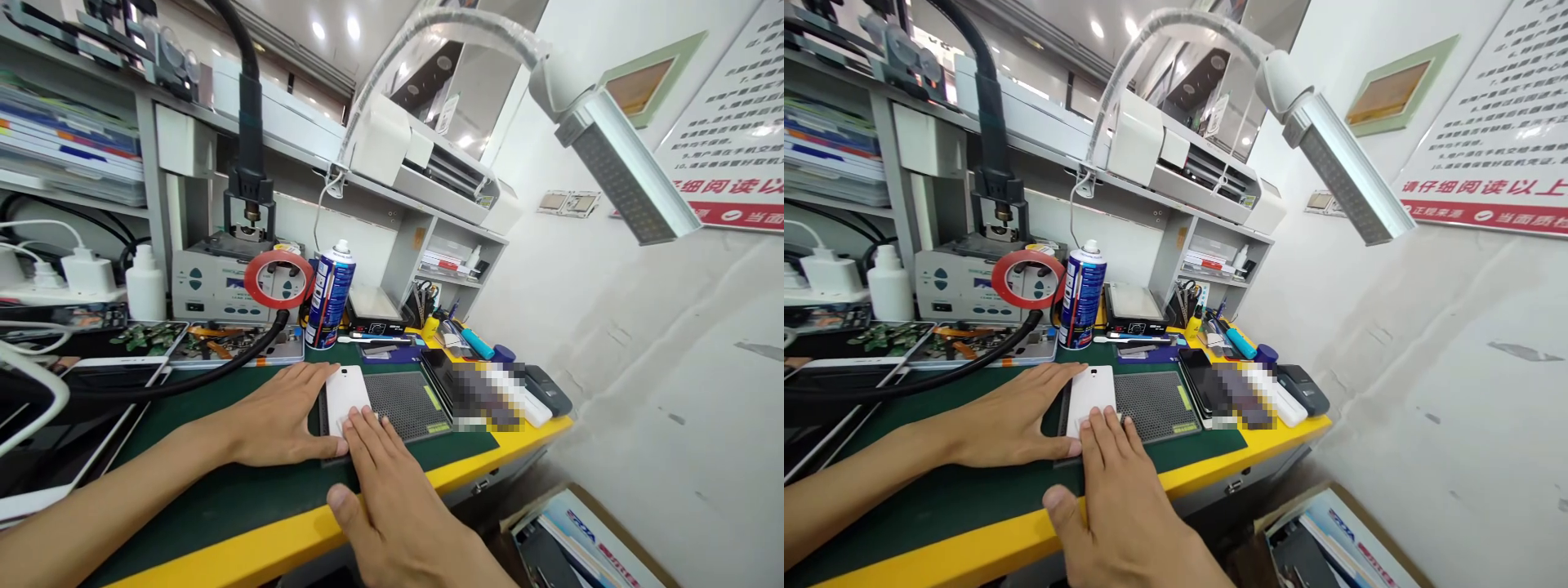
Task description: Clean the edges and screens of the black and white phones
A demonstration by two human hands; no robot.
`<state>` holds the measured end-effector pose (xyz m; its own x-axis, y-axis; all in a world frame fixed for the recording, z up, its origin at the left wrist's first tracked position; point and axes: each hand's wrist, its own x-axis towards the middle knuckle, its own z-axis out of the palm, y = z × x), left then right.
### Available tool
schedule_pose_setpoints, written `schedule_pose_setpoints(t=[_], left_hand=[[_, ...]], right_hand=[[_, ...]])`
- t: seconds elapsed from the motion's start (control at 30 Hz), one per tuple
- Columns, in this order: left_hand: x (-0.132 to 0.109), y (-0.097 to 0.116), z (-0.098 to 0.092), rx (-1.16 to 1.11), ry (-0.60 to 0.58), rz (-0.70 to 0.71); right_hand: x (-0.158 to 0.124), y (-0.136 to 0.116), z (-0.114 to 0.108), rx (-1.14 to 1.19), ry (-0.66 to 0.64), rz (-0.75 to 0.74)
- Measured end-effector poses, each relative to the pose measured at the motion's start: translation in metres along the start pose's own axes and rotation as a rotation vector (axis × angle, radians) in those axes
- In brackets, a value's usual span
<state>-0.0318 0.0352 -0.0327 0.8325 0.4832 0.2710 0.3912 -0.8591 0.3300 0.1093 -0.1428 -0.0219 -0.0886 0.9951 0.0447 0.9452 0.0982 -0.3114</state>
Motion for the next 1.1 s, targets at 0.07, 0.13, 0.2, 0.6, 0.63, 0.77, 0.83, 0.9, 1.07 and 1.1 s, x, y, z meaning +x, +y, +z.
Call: schedule_pose_setpoints(t=[0.07,0.13,0.2,0.6,0.63,0.77,0.83,0.9,1.07,1.1], left_hand=[[0.000,0.000,-0.001,-0.004,0.002,0.006],[0.001,-0.002,-0.004,-0.013,-0.023,0.009],[0.002,-0.004,-0.007,-0.028,-0.094,0.017],[0.003,-0.006,-0.014,-0.036,-0.170,0.053],[0.003,-0.007,-0.012,-0.036,-0.152,0.072],[0.002,-0.012,-0.009,-0.037,-0.115,0.112],[0.001,-0.011,-0.010,-0.042,-0.112,0.108],[0.002,-0.009,-0.013,-0.053,-0.121,0.108],[0.003,-0.010,-0.013,-0.074,-0.116,0.114],[0.003,-0.010,-0.011,-0.076,-0.113,0.110]], right_hand=[[-0.002,0.001,0.003,-0.028,0.015,-0.018],[-0.003,0.002,0.006,-0.068,0.037,-0.028],[-0.003,0.002,0.010,-0.104,0.053,-0.031],[0.021,0.015,0.002,-0.069,-0.029,0.075],[0.025,0.016,0.000,-0.067,-0.035,0.077],[0.046,0.021,-0.006,-0.048,-0.052,0.082],[0.056,0.024,-0.008,-0.037,-0.059,0.079],[0.066,0.027,-0.009,-0.034,-0.063,0.076],[0.087,0.031,-0.008,-0.034,-0.059,0.105],[0.090,0.031,-0.008,-0.037,-0.056,0.105]])
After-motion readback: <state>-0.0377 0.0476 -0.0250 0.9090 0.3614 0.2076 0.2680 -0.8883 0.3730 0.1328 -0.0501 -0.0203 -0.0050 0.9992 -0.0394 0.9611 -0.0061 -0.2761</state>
